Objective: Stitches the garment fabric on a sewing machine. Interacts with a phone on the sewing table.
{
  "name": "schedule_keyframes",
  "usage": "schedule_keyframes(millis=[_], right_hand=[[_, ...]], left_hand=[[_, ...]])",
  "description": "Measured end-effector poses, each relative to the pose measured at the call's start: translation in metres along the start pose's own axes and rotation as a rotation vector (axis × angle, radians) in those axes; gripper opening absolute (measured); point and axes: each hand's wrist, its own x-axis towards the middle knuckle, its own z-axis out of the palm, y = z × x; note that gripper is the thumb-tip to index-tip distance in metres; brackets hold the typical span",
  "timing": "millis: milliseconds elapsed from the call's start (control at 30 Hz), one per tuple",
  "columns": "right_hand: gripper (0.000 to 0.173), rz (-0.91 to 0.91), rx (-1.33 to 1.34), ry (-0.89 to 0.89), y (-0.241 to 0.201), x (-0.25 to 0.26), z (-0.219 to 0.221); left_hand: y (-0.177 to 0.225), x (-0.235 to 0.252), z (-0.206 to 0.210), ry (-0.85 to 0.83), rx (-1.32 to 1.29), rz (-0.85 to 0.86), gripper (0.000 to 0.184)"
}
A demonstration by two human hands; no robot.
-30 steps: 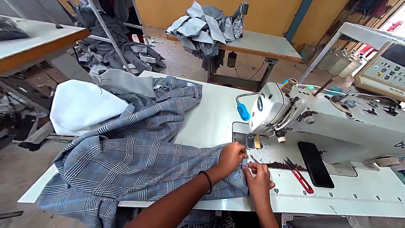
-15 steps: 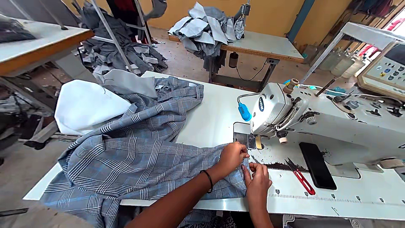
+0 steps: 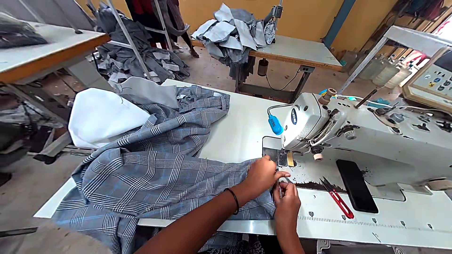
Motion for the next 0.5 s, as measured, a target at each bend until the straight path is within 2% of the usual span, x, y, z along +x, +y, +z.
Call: schedule_keyframes(millis=[67, 133, 233, 500], right_hand=[[0.009, -0.083, -0.032, 0.027, 0.000, -0.003, 0.005], [0.008, -0.127, -0.047, 0.036, 0.000, -0.005, 0.007], [0.010, -0.142, -0.048, -0.002, -0.004, -0.009, 0.006], [0.017, -0.229, 0.026, -0.079, -0.003, -0.015, 0.006]], left_hand=[[0.004, 0.001, -0.001, -0.060, 0.056, -0.008, 0.051], [0.004, 0.003, 0.000, -0.086, 0.096, -0.021, 0.041], [-0.005, 0.003, 0.000, -0.033, 0.032, -0.004, 0.023], [-0.028, -0.006, -0.001, 0.045, -0.119, 0.057, 0.022]])
